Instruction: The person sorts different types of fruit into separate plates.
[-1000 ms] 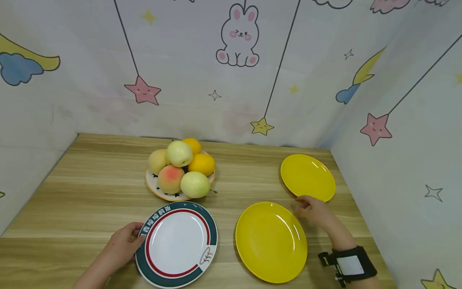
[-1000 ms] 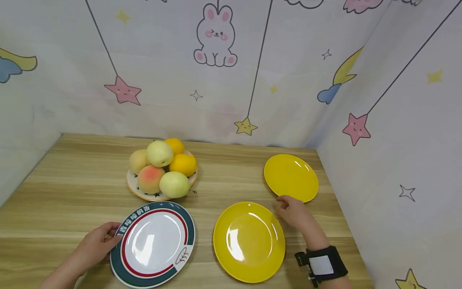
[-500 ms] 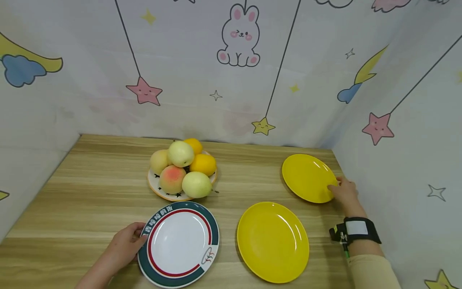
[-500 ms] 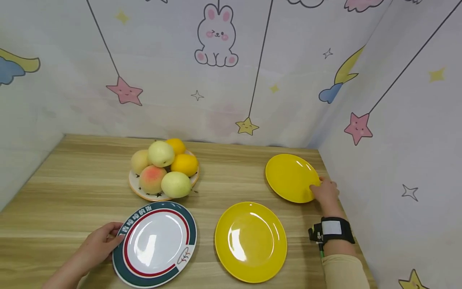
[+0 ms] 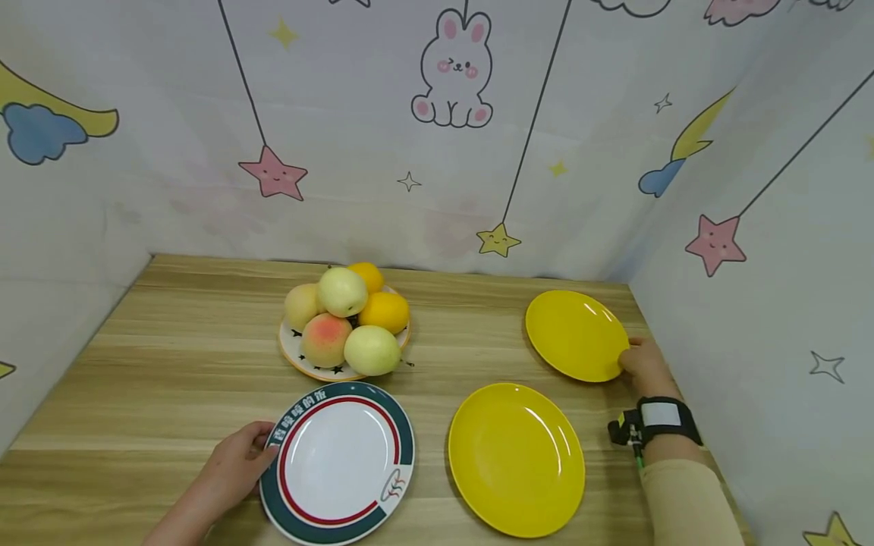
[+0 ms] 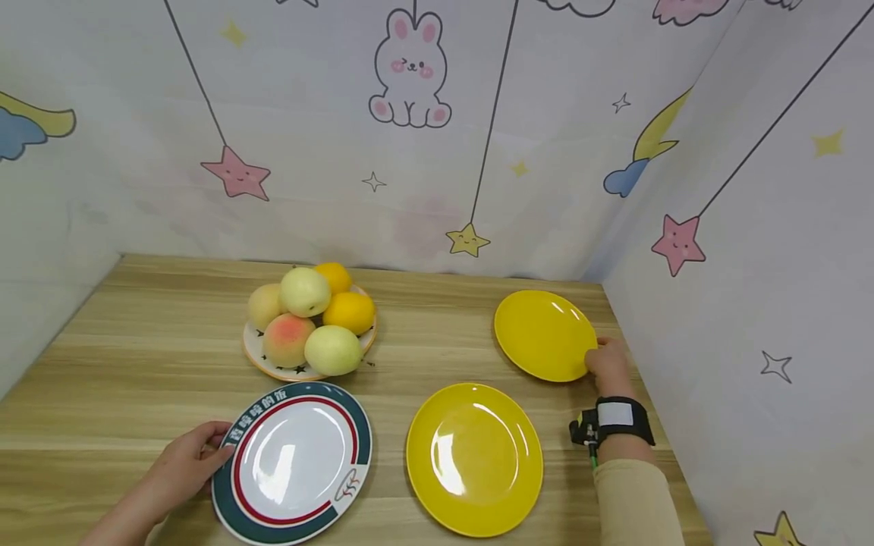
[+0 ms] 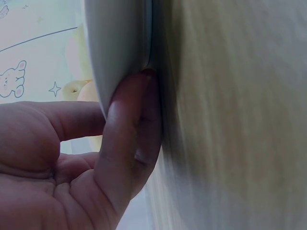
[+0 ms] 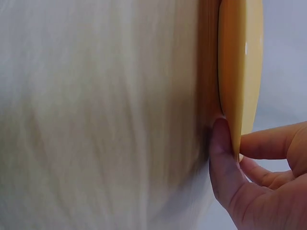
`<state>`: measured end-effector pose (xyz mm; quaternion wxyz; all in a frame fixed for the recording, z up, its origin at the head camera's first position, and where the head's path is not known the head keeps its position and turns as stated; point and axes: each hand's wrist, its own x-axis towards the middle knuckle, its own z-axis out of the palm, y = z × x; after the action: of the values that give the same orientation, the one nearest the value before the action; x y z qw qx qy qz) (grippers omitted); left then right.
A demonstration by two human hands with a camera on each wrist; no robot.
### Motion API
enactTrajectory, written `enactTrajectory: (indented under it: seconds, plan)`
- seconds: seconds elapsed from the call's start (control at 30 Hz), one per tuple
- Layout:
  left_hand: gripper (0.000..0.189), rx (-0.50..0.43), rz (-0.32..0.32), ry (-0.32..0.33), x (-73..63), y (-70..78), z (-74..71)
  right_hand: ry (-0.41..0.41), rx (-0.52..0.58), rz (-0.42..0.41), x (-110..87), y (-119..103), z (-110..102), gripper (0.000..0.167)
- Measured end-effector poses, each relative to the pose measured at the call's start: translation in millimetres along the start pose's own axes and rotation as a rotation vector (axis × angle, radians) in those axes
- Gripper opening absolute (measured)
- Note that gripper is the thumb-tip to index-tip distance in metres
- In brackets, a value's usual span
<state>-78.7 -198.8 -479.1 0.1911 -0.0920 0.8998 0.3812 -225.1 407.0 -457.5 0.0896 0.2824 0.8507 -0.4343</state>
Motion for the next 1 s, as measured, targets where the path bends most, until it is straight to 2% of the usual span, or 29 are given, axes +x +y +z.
enactTrajectory:
  seconds: [0.3,0.63,1.0]
  plan:
    - [0.044,-0.038,-0.008,-0.006,-2.5,0.0,0.7,-0.159,-0.089,-0.129,-3.0,-27.4,32.0,0.081]
    - [0.044,-0.038,-0.026,-0.015,-1.8,0.2,1.2,-0.253,-0.067,-0.128,-16.8,-54.9,65.6,0.076]
    - [0.045,-0.023,-0.02,-0.018,-0.8,0.2,0.1,-0.261,-0.08,-0.122,-25.3,-68.0,84.7,0.074]
